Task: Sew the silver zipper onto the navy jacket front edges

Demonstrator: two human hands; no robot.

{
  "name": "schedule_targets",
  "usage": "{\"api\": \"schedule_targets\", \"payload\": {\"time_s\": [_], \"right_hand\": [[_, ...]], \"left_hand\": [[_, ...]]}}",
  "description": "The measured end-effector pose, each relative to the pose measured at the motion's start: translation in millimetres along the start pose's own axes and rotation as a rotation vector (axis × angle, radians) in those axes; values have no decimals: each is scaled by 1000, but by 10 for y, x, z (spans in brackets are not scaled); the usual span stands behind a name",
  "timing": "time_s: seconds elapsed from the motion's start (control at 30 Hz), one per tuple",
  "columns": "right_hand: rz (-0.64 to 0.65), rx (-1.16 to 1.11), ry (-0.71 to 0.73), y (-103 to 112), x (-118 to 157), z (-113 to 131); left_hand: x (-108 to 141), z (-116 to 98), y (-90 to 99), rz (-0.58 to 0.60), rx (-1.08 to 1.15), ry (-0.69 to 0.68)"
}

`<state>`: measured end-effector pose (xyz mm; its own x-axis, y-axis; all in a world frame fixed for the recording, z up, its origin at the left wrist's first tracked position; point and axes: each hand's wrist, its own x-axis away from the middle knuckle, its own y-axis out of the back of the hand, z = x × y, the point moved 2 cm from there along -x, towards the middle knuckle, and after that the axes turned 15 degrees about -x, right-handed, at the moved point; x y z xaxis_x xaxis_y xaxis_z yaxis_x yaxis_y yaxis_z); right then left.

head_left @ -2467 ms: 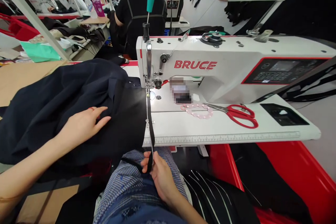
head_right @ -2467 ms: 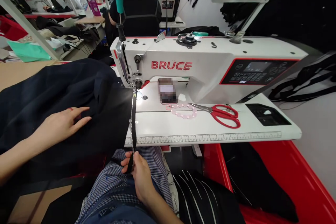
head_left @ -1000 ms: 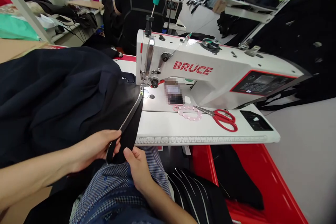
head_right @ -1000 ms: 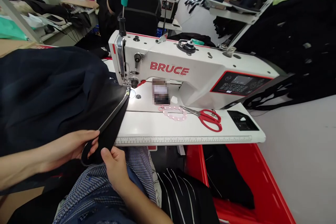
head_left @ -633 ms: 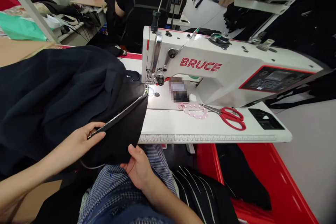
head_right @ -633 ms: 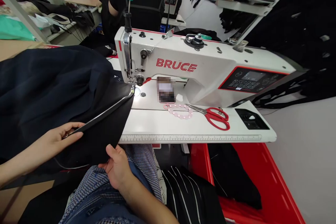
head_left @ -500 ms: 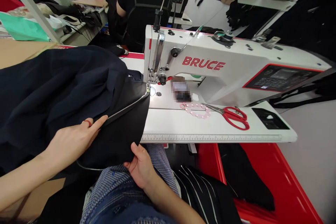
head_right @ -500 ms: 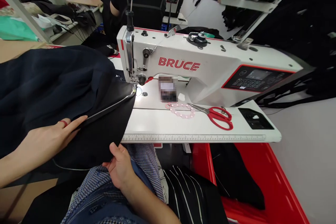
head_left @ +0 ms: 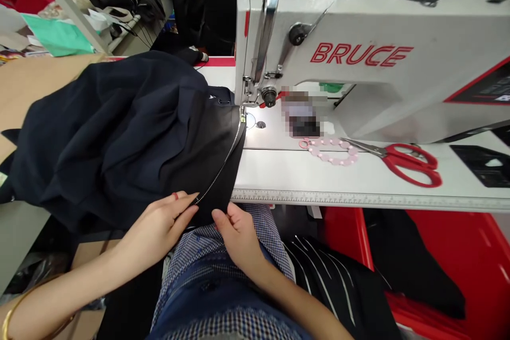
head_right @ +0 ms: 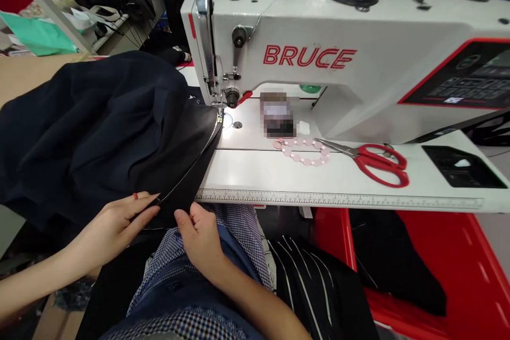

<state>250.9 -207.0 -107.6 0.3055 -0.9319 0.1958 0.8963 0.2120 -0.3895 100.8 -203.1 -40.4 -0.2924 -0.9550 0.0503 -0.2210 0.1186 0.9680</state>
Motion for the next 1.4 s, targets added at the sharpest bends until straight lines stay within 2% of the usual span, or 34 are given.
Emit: {"api": "schedule_targets", "payload": {"time_s": [0.17, 0.27, 0.43, 0.57, 0.7, 0.77, 0.8, 0.87, 0.9, 1.03, 1.1, 1.2, 1.27, 1.33, 1.4], "right_hand": [[17, 168, 54, -24, -30, 106], [38, 244, 91, -34, -45, 181], [93, 246, 83, -38, -36, 247], [117, 180, 21, -16, -33, 252], [267, -65, -143, -11, -16, 223], [357, -115, -156, 12, 3, 219], [383, -79, -126, 40, 9, 222], [406, 131, 7, 129, 12, 237], [375, 284, 113, 189, 6, 253], [120, 907, 614, 394, -35, 360], [150, 1091, 785, 412, -55, 374], [276, 1137, 904, 396, -86, 335], [256, 1086, 915, 401, -107, 306], [194, 1026, 916, 413, -121, 295], [160, 981, 917, 417, -125, 302]], "left_hand": [[42, 8, -16, -157, -31, 16], [45, -63, -3, -214, -13, -81], [42, -128, 27, -277, -67, -227], [57, -164, 2, -319, -274, -307], [55, -245, -46, -390, -574, -412], [30, -280, -66, -427, -661, -443], [13, -292, -77, -438, -682, -456], [-23, -300, -102, -438, -682, -484], [-38, -297, -117, -429, -667, -501], [-70, -265, -181, -365, -608, -539], [-87, -265, -196, -338, -576, -562], [-173, -302, -167, -266, -525, -666], [-318, -327, -119, -139, -490, -727], [-553, -333, -69, 37, -409, -747], [-868, -302, -36, 111, -328, -719]]}}
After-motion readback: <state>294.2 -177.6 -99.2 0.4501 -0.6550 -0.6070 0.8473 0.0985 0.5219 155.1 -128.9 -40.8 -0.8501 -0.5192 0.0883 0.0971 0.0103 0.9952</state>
